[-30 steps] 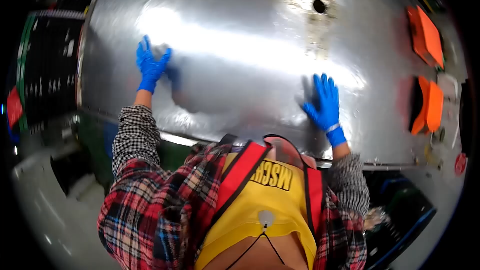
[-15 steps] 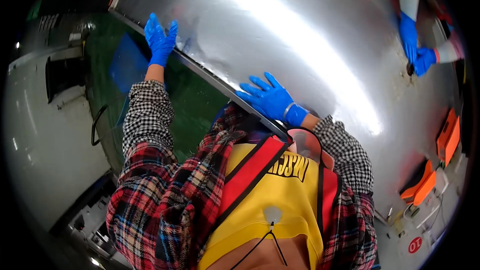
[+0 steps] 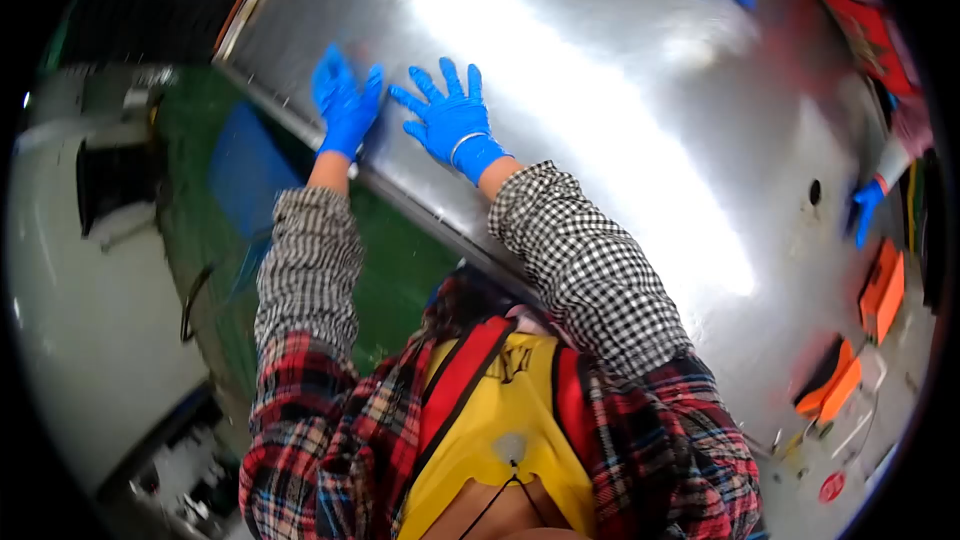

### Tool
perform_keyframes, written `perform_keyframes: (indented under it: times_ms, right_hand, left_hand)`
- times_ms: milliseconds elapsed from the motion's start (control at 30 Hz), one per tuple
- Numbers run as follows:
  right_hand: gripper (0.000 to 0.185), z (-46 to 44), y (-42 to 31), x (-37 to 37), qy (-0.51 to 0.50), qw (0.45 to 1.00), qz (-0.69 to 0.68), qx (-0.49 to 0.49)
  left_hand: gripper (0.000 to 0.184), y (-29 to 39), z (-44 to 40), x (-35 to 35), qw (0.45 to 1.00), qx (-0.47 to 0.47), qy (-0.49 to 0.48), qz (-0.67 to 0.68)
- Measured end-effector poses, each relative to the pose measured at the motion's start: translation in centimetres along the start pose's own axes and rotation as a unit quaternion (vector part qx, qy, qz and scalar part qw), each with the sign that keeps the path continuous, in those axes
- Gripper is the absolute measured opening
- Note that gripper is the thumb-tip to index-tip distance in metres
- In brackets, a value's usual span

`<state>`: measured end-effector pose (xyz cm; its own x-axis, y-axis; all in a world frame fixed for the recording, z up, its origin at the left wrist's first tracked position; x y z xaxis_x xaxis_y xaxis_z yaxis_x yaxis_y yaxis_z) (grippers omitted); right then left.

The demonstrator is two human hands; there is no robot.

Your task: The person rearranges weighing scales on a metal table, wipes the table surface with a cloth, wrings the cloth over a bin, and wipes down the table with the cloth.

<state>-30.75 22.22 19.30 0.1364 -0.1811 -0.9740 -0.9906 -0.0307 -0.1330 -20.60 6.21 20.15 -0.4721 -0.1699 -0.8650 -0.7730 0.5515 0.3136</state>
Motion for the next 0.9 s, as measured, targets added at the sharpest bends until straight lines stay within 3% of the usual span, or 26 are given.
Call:
perform_keyframes:
  times_ms: [33,67,100,167,267,367,433,500,567,633,700,767,833,900]
  right_hand:
    - [0.064,0.4,3.6,-1.3,0.017,0.998,-0.003,0.064]
    - [0.067,1.5,7.9,-2.6,0.034,0.991,0.027,0.126]
    - [0.070,3.3,11.9,-3.8,0.049,0.980,0.054,0.184]
    - [0.076,10.1,20.4,-7.4,0.133,0.945,0.080,0.287]
    - [0.082,23.8,28.2,-10.6,0.085,0.888,0.081,0.445]
    - [0.088,37.4,32.3,-13.8,0.042,0.833,0.089,0.544]
    - [0.094,44.1,31.6,-16.6,0.028,0.814,0.079,0.574]
    - [0.102,49.5,28.3,-18.2,0.018,0.810,0.060,0.583]
    - [0.121,56.3,23.1,-18.0,0.085,0.803,0.044,0.588]
    - [0.134,65.0,15.6,-16.5,0.070,0.776,0.011,0.626]
    - [0.142,69.8,6.8,-17.5,-0.060,0.733,-0.006,0.677]
    - [0.143,75.2,1.1,-16.8,-0.123,0.666,-0.042,0.734]
    - [0.144,77.2,0.5,-16.8,-0.118,0.631,-0.052,0.765]
    - [0.141,76.9,3.4,-16.5,-0.060,0.649,-0.028,0.758]
  left_hand:
    - [0.084,-1.7,0.3,1.9,0.998,0.028,0.044,-0.048]
    - [0.085,-2.7,0.3,3.3,0.998,-0.017,0.033,-0.041]
    - [0.089,-2.9,0.3,3.3,0.992,-0.037,0.001,-0.119]
    - [0.088,-0.7,-0.1,1.4,0.987,-0.031,0.005,-0.156]
    - [0.079,2.0,0.1,-1.2,0.986,-0.004,-0.003,-0.167]
    - [0.086,1.4,-0.2,-1.8,0.980,-0.045,-0.013,-0.193]
    - [0.094,0.9,0.1,-2.2,0.961,-0.131,-0.068,-0.235]
    - [0.097,-2.8,-0.3,0.0,0.961,-0.116,-0.075,-0.241]
    - [0.101,-2.3,0.0,-0.3,0.959,-0.140,-0.115,-0.217]
    - [0.103,1.4,1.9,-0.2,0.951,-0.097,-0.134,-0.262]
    - [0.107,4.7,4.8,-0.2,0.947,-0.024,-0.156,-0.279]
    - [0.114,9.9,8.9,1.1,0.952,0.066,-0.166,-0.248]
    - [0.126,20.9,14.2,-2.1,0.935,0.149,-0.258,-0.194]
    - [0.136,28.6,18.5,-2.3,0.928,0.227,-0.272,-0.116]
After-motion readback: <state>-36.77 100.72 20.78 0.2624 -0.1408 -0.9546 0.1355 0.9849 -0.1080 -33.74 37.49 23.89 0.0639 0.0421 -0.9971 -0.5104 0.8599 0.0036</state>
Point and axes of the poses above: each hand's wrist, its own z-axis away from the middle knuckle, its own x-axis out of the palm, y = z × x, the point moved 6 cm from there along -z, towards the middle knuckle, and after that the axes turned 12 degrees about -x, right-handed, at the moved point
